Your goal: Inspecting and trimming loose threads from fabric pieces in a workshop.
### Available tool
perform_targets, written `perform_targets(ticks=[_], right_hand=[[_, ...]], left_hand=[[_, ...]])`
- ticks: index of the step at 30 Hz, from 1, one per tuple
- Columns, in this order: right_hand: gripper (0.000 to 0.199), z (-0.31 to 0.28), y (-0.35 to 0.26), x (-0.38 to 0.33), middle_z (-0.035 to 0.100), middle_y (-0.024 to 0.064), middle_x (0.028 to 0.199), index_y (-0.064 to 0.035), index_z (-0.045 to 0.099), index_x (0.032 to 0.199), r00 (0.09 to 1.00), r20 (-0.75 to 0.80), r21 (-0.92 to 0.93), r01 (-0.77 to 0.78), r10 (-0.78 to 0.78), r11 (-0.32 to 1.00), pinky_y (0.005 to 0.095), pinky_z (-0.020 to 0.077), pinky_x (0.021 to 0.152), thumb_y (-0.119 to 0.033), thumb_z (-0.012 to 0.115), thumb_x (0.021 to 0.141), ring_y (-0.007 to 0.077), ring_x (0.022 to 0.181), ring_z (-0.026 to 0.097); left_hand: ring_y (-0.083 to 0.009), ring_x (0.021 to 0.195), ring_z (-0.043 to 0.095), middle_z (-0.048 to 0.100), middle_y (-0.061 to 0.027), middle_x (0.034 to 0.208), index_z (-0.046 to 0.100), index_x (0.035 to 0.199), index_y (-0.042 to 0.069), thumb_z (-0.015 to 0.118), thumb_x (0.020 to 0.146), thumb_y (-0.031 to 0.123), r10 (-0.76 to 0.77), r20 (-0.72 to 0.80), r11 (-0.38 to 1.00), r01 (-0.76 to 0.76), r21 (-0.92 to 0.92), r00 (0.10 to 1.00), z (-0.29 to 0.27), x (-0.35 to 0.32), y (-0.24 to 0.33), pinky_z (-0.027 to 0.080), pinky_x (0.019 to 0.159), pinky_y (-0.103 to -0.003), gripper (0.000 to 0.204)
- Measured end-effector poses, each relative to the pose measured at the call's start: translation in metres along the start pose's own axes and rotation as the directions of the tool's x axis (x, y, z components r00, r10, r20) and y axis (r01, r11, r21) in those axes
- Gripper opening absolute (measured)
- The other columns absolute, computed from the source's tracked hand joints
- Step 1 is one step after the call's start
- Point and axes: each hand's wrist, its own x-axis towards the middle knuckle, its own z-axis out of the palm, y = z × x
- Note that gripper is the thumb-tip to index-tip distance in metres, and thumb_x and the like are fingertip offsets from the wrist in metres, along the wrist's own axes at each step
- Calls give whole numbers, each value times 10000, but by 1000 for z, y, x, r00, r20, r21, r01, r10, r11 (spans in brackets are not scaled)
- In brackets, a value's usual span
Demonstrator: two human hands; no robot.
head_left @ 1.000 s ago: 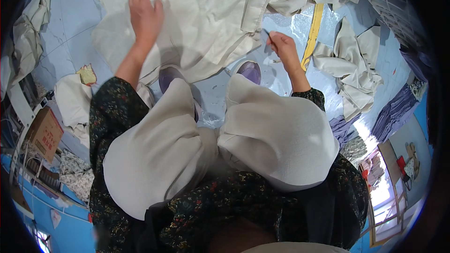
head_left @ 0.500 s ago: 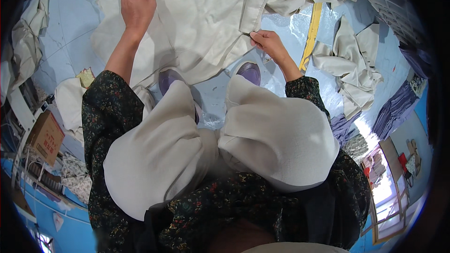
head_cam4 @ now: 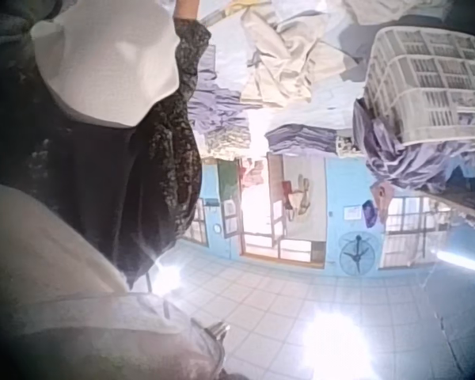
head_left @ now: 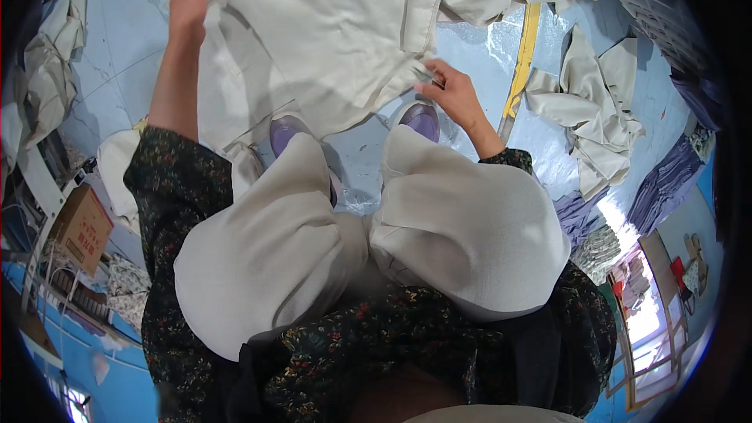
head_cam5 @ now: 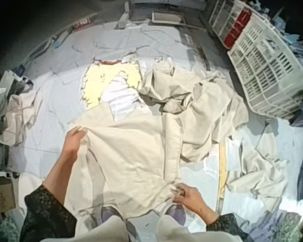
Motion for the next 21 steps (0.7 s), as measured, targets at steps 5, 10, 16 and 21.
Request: perform_targets(ticks=[5, 10, 16, 21], right_hand=[[285, -28, 13, 1, 687, 107, 835, -26, 702, 1069, 999, -41, 203, 32, -25, 979, 283, 512, 714, 34, 709, 791, 191, 726, 648], [200, -65, -11, 3, 660, 96, 769, -66, 741, 1048, 940, -328, -270, 4, -96, 963, 284, 475, 641, -102, 672, 864, 165, 642, 582], [253, -44, -18, 12, 632, 87, 702, -29, 722, 1009, 874, -486, 61, 20, 13, 998, 316, 447, 624, -263, 695, 916, 156, 632, 561], [420, -22, 10, 3, 717, 109, 802, 33, 722, 943, 725, -685, 42, -57, 70, 998, 321, 492, 706, -378, 773, 865, 181, 745, 634]], left_hand=[[-163, 963, 665, 709, -65, 1083, 672, 1191, -22, 673, 948, 243, -136, -59, 987, 130, -91, 989, -58, -39, -5, 520, 834, -288, 359], [-219, 935, 677, 697, -143, 1062, 651, 1278, 73, 691, 913, 214, -64, 2, 655, 40, 755, 998, -73, -66, -32, 529, 814, -344, 393], [-321, 992, 618, 640, -131, 1088, 658, 1153, 68, 729, 852, 159, 559, 92, 469, -405, 785, 824, -26, -92, -52, 503, 872, -431, 322], [-365, 1084, 604, 649, -161, 1136, 665, 1126, 49, 682, 886, 147, 434, 10, 577, -286, 765, 901, -20, -55, -79, 468, 990, -440, 260]])
